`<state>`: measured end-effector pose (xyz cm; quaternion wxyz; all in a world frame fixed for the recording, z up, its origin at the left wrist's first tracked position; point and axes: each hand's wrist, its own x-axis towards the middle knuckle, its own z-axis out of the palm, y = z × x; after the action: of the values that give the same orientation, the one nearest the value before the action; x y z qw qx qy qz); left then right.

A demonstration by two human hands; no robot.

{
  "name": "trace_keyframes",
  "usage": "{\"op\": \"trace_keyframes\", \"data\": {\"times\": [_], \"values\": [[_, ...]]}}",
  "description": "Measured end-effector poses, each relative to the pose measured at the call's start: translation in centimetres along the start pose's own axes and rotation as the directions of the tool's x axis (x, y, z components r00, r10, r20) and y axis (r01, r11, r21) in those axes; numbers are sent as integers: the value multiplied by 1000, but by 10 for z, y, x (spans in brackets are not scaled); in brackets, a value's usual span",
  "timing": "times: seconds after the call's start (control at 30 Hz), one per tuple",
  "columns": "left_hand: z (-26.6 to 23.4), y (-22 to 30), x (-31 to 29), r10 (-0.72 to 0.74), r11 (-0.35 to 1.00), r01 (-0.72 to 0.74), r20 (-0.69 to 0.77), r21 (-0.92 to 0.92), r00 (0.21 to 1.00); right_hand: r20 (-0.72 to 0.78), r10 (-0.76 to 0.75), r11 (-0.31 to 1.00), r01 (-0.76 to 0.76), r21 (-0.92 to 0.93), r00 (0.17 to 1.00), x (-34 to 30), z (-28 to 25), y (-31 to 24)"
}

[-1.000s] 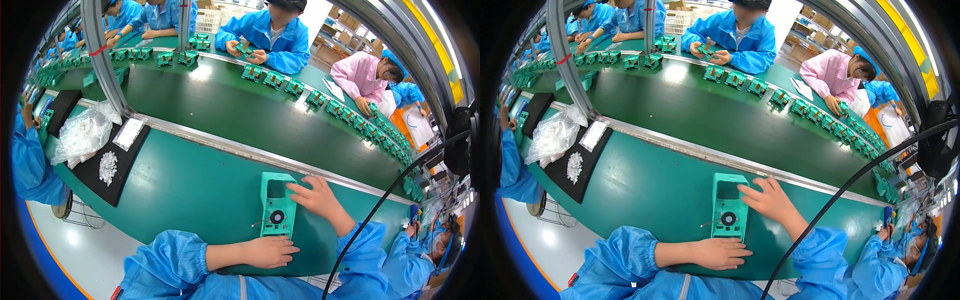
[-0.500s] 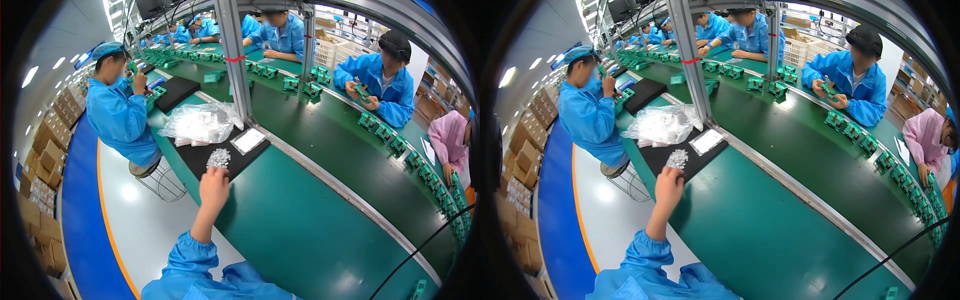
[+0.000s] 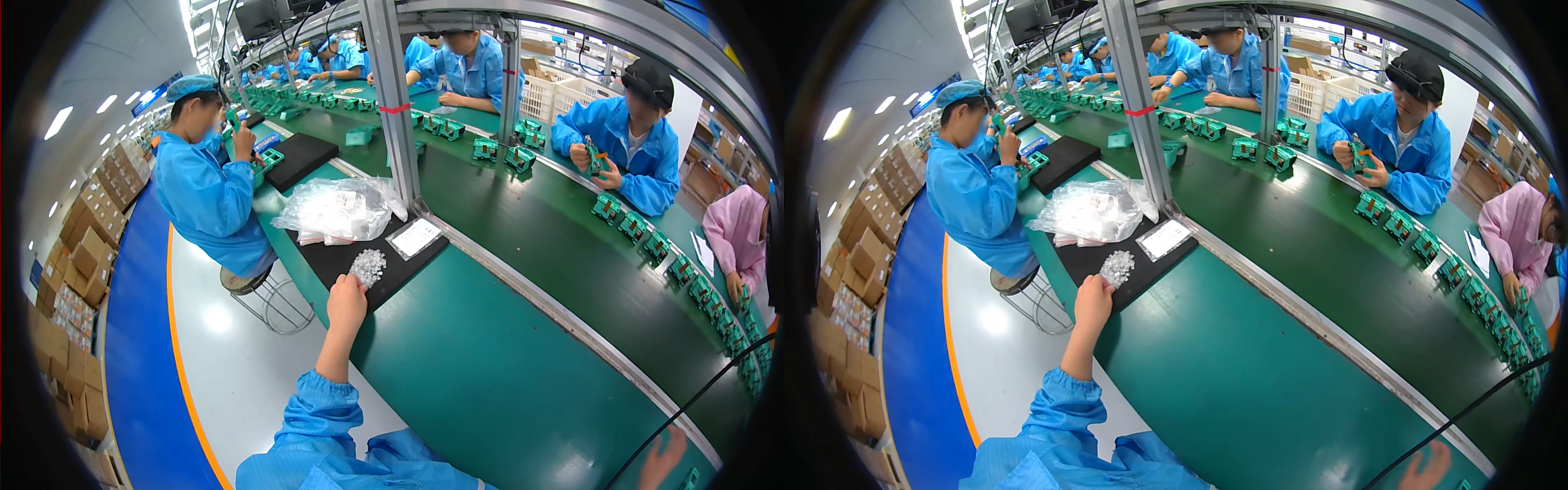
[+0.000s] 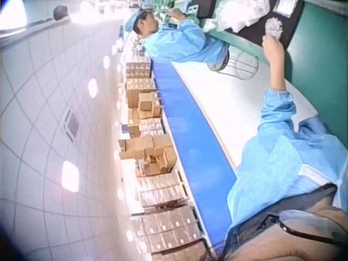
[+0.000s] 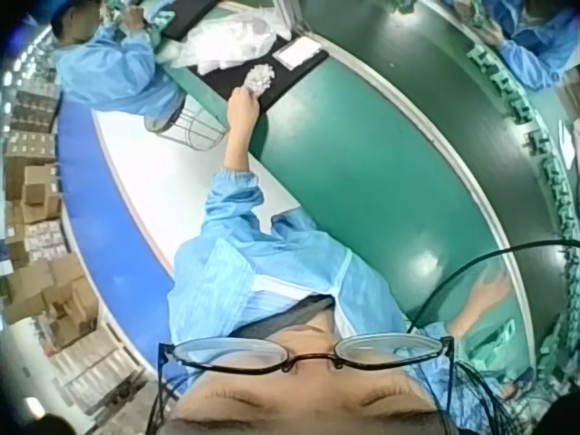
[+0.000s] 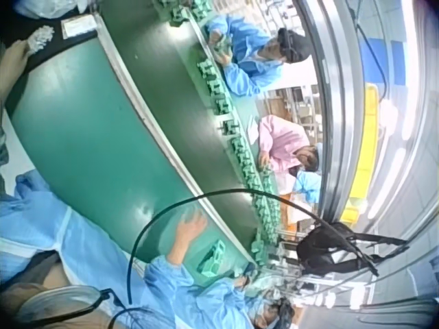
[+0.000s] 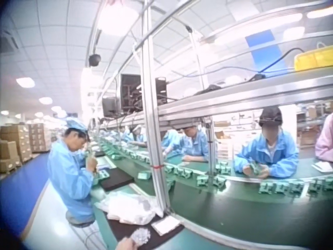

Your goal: The person assembles small electronic components into a green plastic housing by hand, inserting an electronic circuit board and white plastic pins into the housing.

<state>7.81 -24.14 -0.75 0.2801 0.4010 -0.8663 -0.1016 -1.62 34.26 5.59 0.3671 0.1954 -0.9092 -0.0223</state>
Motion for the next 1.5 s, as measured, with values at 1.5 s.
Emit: {"op": "trace_keyframes", "data": {"times": [1.5], "values": [[50, 240, -116, 673, -23, 968, 712, -248, 198, 543, 34, -433, -478, 764, 839, 77, 105, -169]]}}
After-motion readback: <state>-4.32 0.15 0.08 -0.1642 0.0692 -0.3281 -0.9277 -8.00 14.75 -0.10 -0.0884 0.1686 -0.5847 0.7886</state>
